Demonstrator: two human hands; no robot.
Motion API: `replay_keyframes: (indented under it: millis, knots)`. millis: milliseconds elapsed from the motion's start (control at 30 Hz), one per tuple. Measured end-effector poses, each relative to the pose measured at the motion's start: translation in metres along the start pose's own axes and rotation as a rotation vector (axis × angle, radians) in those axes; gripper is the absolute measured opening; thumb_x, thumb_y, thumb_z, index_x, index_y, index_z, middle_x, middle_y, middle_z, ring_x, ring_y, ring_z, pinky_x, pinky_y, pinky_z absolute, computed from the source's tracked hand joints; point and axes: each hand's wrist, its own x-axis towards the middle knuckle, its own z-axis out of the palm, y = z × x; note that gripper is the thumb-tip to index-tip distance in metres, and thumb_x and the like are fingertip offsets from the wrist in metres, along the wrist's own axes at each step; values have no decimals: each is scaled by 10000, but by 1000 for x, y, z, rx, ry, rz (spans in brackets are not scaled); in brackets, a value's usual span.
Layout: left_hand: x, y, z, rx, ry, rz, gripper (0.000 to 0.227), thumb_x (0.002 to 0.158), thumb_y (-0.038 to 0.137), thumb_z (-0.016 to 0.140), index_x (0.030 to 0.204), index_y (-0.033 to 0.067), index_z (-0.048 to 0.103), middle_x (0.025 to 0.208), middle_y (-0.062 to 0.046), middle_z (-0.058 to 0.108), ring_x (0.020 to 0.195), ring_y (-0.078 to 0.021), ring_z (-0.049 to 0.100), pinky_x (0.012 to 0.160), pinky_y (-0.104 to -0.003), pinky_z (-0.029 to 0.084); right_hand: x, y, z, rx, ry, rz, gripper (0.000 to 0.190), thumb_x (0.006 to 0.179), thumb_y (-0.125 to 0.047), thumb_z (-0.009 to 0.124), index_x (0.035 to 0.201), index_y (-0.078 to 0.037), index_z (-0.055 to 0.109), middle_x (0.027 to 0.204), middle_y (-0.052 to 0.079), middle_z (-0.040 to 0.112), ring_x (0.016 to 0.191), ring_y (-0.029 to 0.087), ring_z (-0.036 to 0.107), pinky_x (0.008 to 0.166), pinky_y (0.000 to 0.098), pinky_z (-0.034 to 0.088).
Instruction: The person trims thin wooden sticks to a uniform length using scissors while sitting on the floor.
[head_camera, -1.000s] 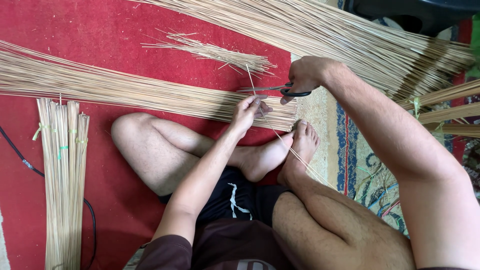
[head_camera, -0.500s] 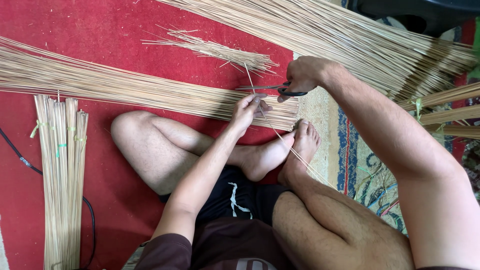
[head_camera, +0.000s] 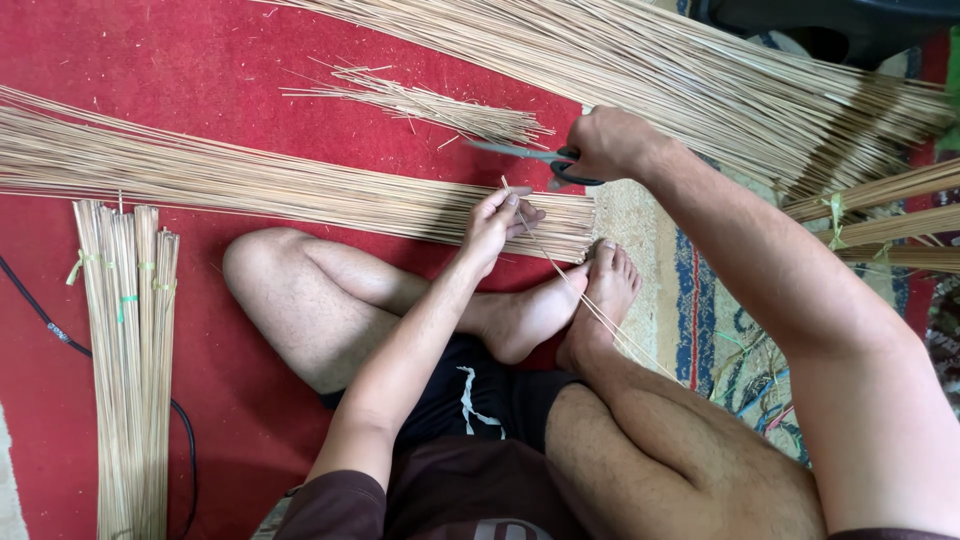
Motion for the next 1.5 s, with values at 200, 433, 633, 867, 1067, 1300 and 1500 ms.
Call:
replay_keyframes:
  millis: [200,433,633,867,1067,1300,1500]
  knots:
    - [-6,14,-1,-38,14,-8,318,1116,171,465,1345,3,607,1022,-188,701,1053,-345,742,978,-496,603,-17,80,39,154,94,150,471,845,-517,839,894,-53,769,768,169,733,932,375,739,830,461,579]
    - [6,12,6,-86,23,-22,336,1114,191,465,1373,11,583,1080,-190,708,1093,-325,732,994,-474,599,-11,142,110,37,125,269,380,829,-418,830,990,-75,805,925,168,784,969,382,759,831,482,633]
    - [16,16,6,-78,23,6,343,1115,215,480,1377,13,568,1147,-211,712,1151,-346,709,1037,-498,562,-33,74,91,-31,270,292,353,883,-411,771,1109,-141,804,1119,146,673,953,410,745,779,531,642]
    - [43,57,-15,-124,91,59,343,1105,249,486,1374,50,559,1158,-152,715,1162,-311,714,1049,-487,568,-60,-33,75,973,-92,-33,328,1018,-265,509,973,-39,742,834,137,770,739,202,763,722,331,612]
    - [59,89,-37,-277,130,112,401,1057,316,605,1395,107,553,1237,-102,699,1210,-283,687,1104,-478,537,-56,-45,72,1088,-26,-97,270,1021,-122,498,957,15,722,696,110,685,582,143,685,548,242,599]
    - [0,52,31,-125,-37,58,677,1033,457,650,1543,85,406,1444,-142,598,1288,-281,583,1098,-461,438,-52,-67,49,1149,95,-122,289,1031,-110,486,893,-6,718,628,86,633,501,128,662,472,227,591]
    - [-12,58,43,163,77,188,314,1129,263,463,1296,116,685,1331,-124,685,1279,-275,597,1081,-422,429,-58,-63,58,1142,59,-58,275,1030,-134,496,941,26,701,658,119,646,516,157,670,469,260,612]
